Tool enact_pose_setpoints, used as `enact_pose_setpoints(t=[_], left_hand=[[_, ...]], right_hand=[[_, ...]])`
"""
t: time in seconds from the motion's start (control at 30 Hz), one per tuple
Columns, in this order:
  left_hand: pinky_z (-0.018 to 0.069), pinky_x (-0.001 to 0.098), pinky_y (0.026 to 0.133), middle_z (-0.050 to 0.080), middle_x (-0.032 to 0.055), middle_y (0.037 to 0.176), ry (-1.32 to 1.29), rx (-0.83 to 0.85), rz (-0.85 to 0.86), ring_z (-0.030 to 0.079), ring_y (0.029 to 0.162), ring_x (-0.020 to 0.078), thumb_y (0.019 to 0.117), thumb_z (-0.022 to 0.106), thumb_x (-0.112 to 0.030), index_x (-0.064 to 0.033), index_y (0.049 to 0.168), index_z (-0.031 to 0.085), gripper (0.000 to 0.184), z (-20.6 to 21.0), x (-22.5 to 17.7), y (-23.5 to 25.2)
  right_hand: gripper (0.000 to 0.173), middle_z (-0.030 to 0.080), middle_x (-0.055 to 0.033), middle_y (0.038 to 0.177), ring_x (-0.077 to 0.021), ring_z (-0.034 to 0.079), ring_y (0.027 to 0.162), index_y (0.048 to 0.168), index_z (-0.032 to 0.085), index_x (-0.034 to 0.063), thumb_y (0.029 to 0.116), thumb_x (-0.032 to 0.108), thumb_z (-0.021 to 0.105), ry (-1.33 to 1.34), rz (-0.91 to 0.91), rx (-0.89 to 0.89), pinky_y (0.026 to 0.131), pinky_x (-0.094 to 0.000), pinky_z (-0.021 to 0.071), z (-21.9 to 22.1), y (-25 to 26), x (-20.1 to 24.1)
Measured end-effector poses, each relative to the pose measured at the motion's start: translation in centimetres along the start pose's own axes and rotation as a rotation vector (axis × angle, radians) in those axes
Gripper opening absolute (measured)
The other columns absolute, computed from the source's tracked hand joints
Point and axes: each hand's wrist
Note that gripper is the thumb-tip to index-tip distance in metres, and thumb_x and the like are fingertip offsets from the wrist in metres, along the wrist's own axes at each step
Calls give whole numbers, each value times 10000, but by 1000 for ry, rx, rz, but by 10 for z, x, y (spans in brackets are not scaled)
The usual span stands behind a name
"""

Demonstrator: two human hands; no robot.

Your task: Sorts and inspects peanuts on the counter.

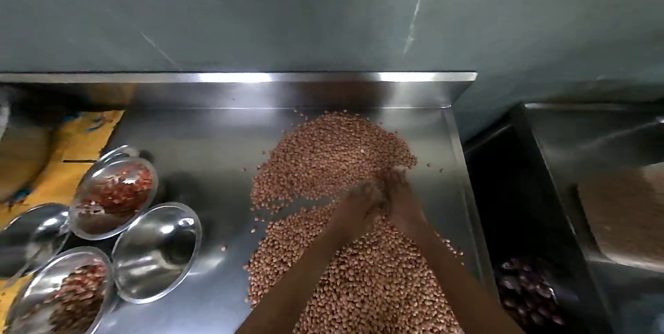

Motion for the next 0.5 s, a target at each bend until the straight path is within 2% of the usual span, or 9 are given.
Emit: enact_pose_setpoints(t=[0.07, 0.17, 0.23, 0.27, 0.33, 0.37, 0.43, 0.5], left_hand=[[75, 477, 1289, 154, 77, 1719, 22, -106, 4, 78, 1595, 224, 1087, 386, -474, -75, 1630, 236, 690, -3, 7, 15], [38, 480, 1288, 84, 76, 1729, 122, -79, 28, 7, 1599, 237, 1091, 361, -483, -73, 1641, 174, 712, -9, 13, 34], [51, 467, 1289, 84, 49, 1731, 211, -58, 87, 20, 1598, 223, 1082, 339, -524, -96, 1641, 195, 719, -1, 20, 38], [60, 463, 1290, 97, 33, 1731, 229, -46, 118, 32, 1598, 212, 1079, 324, -534, -117, 1645, 194, 714, 5, 22, 37], [55, 463, 1294, 105, 4, 1730, 226, 4, 153, 31, 1597, 190, 1071, 275, -576, -144, 1645, 214, 721, 13, 24, 30], [43, 458, 1295, 104, -5, 1730, 211, 34, 163, 25, 1596, 177, 1066, 282, -584, -154, 1644, 224, 722, 15, 23, 25], [57, 468, 1290, 113, 1, 1729, 158, 92, 175, 38, 1596, 183, 1068, 343, -555, -143, 1634, 258, 705, 13, 18, 15], [60, 499, 1280, 113, 16, 1729, 128, 148, 166, 35, 1597, 204, 1081, 304, -540, -141, 1633, 258, 683, 11, 16, 7]], right_hand=[[712, 138, -149, 1716, -302, 95, 1594, 1626, 215, 26, 1070, 413, 434, -6, 8, 69, 1288, -486, 137, 0, -20, 11], [695, 130, -120, 1721, -275, 70, 1598, 1630, 227, 54, 1086, 460, 372, -4, 14, 197, 1290, -474, 121, -8, -43, 20], [660, 154, -116, 1717, -265, 93, 1597, 1634, 221, 65, 1100, 441, 322, 41, 14, 256, 1293, -465, 111, -15, -52, 23], [626, 185, -105, 1712, -256, 134, 1591, 1632, 243, 85, 1104, 412, 322, 88, 41, 259, 1291, -456, 134, -20, -54, 24], [568, 274, -102, 1685, -271, 268, 1555, 1599, 350, 99, 1103, 374, 380, 172, 121, 182, 1252, -474, 263, -30, -56, 29], [557, 294, -114, 1676, -289, 300, 1541, 1588, 372, 91, 1096, 350, 413, 185, 130, 130, 1232, -484, 304, -32, -53, 29], [555, 306, -144, 1666, -315, 288, 1544, 1575, 386, 56, 1083, 306, 450, 184, 78, 12, 1239, -489, 291, -29, -39, 26], [565, 299, -152, 1668, -329, 242, 1559, 1575, 380, 47, 1083, 317, 448, 164, 15, -54, 1256, -498, 248, -23, -17, 20]])
Point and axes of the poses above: each hand's wrist, its own y-axis towards the middle knuckle, its own z-axis out of the palm, x = y × z
